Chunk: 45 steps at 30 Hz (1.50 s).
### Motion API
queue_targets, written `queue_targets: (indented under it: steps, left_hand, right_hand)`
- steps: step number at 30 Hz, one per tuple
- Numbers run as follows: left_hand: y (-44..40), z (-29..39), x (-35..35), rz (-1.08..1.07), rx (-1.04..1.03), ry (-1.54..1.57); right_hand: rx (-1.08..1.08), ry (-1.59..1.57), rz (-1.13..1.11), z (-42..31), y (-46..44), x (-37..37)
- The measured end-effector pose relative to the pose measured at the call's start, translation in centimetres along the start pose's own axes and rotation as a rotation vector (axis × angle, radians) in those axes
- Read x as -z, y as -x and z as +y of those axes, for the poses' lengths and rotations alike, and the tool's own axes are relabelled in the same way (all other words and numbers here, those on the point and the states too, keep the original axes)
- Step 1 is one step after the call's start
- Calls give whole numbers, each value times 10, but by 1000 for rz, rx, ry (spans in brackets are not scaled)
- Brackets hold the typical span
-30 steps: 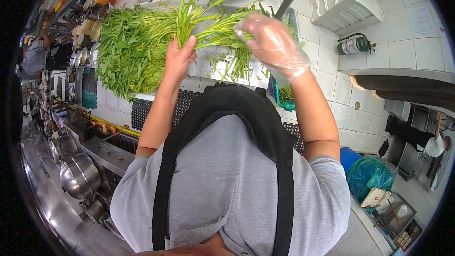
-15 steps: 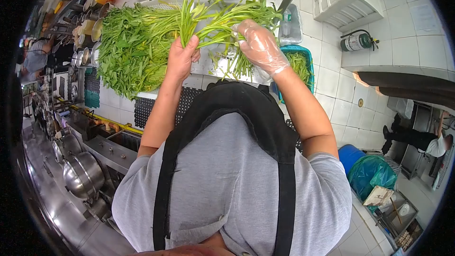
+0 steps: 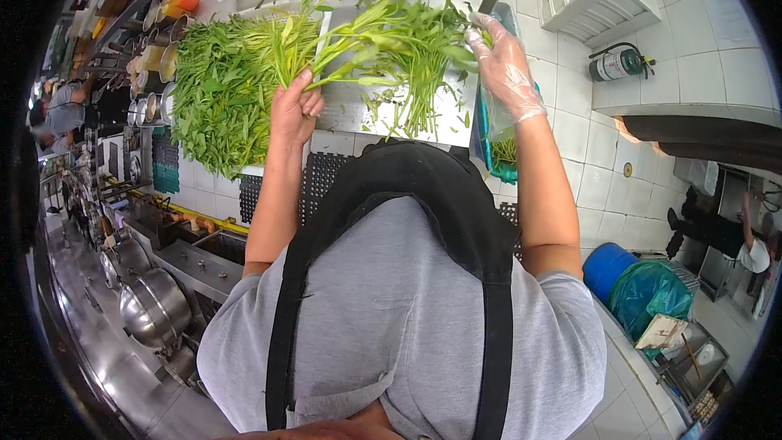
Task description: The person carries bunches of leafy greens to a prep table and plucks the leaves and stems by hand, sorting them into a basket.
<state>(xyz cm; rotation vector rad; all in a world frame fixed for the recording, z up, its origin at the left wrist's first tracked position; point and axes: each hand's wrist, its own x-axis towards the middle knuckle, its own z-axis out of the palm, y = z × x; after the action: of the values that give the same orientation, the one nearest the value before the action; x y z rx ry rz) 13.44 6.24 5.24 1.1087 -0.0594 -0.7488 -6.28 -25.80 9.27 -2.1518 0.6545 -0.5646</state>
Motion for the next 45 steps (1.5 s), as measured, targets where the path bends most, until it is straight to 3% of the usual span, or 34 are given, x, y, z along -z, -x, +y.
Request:
queue_targets:
  steps: [4, 7, 12, 14, 19, 27, 30, 32, 34, 36, 41, 42, 45]
  left_hand:
    - [-2, 6, -14, 7, 12, 16]
    - [-4, 3, -19, -31, 20, 36]
    - [-4, 4, -33, -94, 53, 79]
    - [3, 7, -42, -73, 34, -52]
    - [7, 11, -47, -125, 24, -67]
    - [9, 4, -45, -153, 66, -38]
    - [10, -1, -52, -144, 66, -83]
    - [9, -10, -53, -55, 128, -32]
    - [5, -12, -41, -16, 144, 18]
    - [3, -8, -27, 29, 158, 67]
    - [2, 2, -9, 56, 222, 112]
    - [1, 3, -10, 40, 223, 129]
    - [2, 5, -20, 20, 241, 135]
  right_hand:
    - [91, 57, 101, -58, 9, 20]
    - [440, 51, -119, -77, 11, 19]
    - [569, 257, -191, -76, 11, 3]
    - [554, 76, -190, -68, 4, -7]
    - [392, 191, -293, -45, -3, -17]
    - [520, 280, -341, -39, 15, -29]
    - [515, 391, -165, -30, 23, -43]
    - [475, 386, -179, -22, 28, -46]
    - [-96, -84, 73, -3, 27, -58]
    - [-109, -512, 26, 12, 28, -43]
    - [-261, -603, 137, -11, 24, 24]
    - [-262, -603, 142, -23, 25, 29]
    - [159, -217, -171, -59, 26, 29]
